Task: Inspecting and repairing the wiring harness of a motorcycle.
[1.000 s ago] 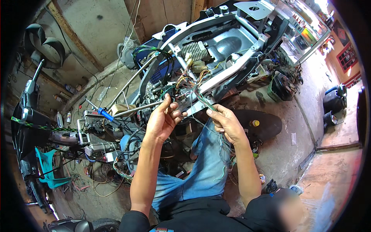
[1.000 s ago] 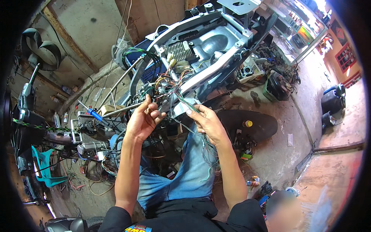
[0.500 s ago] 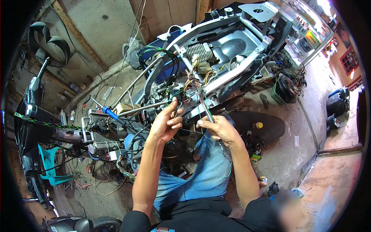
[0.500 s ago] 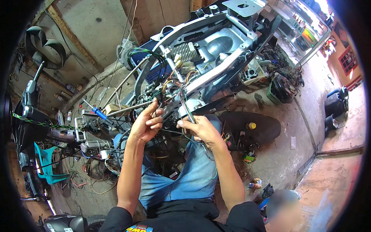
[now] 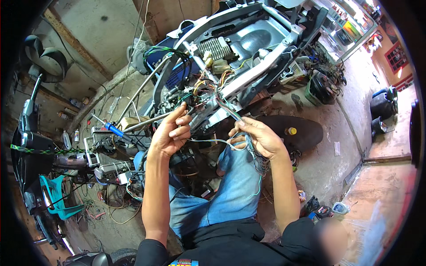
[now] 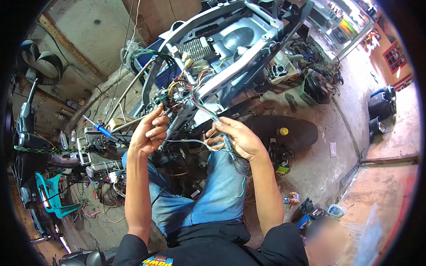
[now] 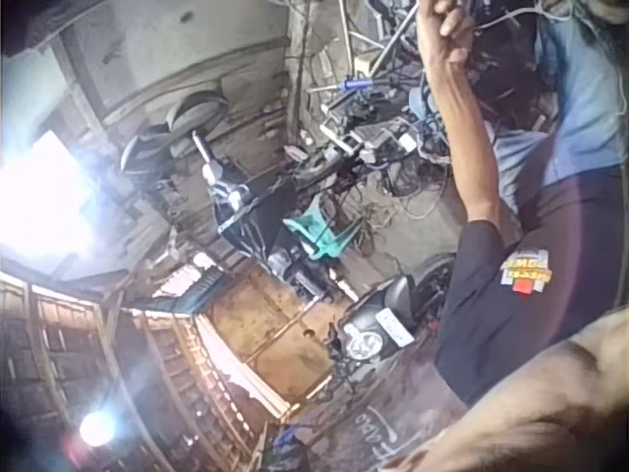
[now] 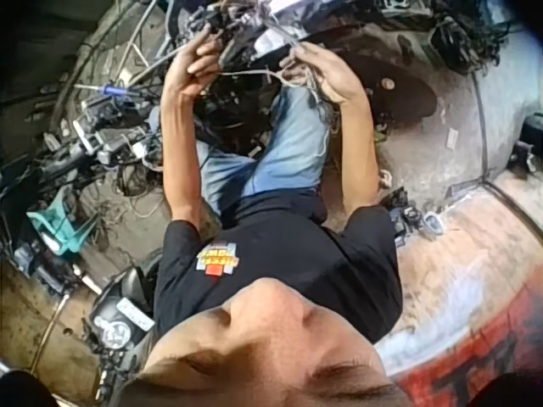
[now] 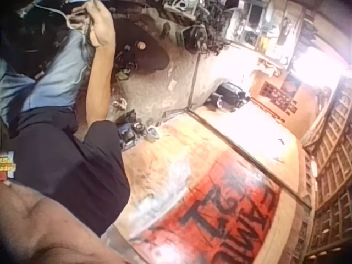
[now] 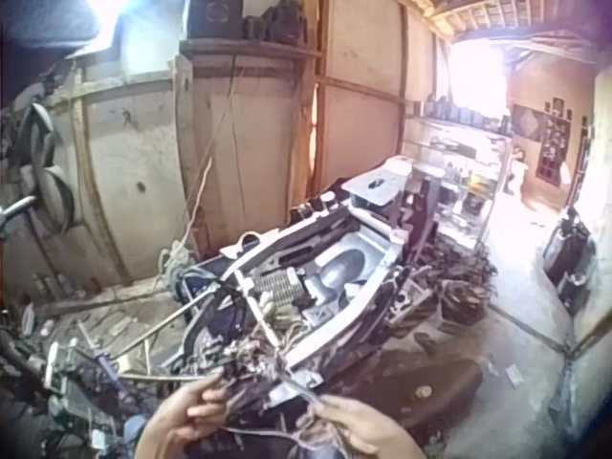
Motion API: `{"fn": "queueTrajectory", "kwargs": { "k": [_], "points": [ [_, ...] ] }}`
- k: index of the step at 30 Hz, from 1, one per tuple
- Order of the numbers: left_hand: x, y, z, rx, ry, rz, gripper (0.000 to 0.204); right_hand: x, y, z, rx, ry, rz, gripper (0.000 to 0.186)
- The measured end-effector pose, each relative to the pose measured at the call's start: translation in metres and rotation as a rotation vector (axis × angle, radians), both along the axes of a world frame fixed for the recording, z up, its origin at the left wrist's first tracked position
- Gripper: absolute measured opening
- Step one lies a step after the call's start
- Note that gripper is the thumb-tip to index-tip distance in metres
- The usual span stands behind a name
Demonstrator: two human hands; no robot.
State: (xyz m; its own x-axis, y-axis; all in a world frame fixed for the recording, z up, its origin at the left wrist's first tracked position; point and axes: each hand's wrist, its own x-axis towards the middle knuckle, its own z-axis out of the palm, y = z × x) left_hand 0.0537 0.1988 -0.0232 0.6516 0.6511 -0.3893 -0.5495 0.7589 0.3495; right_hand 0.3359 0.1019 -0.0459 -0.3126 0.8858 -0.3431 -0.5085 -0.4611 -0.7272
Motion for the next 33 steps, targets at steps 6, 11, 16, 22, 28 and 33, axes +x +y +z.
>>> {"fn": "queueTrajectory", "kwargs": {
  "k": [6,11,16,22,28,33],
  "points": [
    [-0.002,-0.004,-0.009,-0.049,-0.201,0.026,0.021,-0.009,-0.013,-0.001,-0.039,-0.029,0.007,0.035],
    [-0.010,-0.004,-0.005,-0.138,-0.354,0.026,0.013,-0.002,-0.033,-0.017,0.261,-0.632,0.095,0.045],
    [-0.006,-0.017,0.004,0.010,-0.134,0.129,0.019,-0.007,-0.073,-0.018,0.221,-0.611,-0.116,0.050],
    [0.003,-0.050,0.022,0.167,0.062,0.274,0.043,-0.041,-0.080,-0.002,0.622,-1.129,-0.347,0.033],
    [0.027,-0.109,0.018,0.436,0.395,0.596,0.050,-0.054,-0.077,0.040,0.570,-0.898,-0.330,0.015],
    [0.072,-0.169,0.005,0.353,0.242,0.787,0.050,-0.074,-0.047,0.080,0.243,-0.357,-0.116,0.020]
  ]
}}
